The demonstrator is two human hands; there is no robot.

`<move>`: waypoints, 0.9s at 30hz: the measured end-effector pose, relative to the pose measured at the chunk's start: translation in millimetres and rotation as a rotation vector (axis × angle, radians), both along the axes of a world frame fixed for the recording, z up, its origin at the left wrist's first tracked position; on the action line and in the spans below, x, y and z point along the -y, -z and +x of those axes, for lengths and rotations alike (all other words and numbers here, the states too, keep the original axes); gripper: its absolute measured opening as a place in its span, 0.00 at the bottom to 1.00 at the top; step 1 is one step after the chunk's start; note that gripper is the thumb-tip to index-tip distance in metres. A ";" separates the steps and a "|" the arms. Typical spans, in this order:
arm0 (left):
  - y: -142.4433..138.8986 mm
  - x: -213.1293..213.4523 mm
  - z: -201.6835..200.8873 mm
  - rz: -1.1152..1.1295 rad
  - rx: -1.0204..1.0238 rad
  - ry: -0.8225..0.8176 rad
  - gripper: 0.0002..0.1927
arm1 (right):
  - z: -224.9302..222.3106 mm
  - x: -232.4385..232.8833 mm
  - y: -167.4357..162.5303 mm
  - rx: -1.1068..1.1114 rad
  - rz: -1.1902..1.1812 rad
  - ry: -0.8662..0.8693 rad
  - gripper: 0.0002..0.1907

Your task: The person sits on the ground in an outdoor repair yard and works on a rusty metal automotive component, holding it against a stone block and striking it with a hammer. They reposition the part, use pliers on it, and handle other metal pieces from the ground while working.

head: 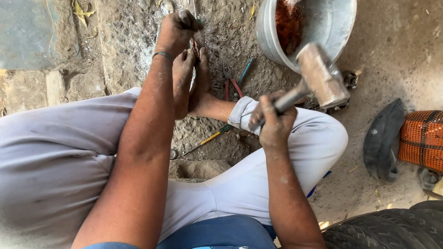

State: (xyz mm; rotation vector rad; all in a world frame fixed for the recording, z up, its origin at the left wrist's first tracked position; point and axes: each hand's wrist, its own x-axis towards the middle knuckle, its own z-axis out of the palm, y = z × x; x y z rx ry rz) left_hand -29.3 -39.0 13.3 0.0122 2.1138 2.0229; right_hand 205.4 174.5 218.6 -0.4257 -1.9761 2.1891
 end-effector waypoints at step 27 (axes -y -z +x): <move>11.2 -44.0 1.0 -0.506 -0.120 0.252 0.09 | -85.2 -60.4 -89.9 -0.547 0.221 -0.012 0.10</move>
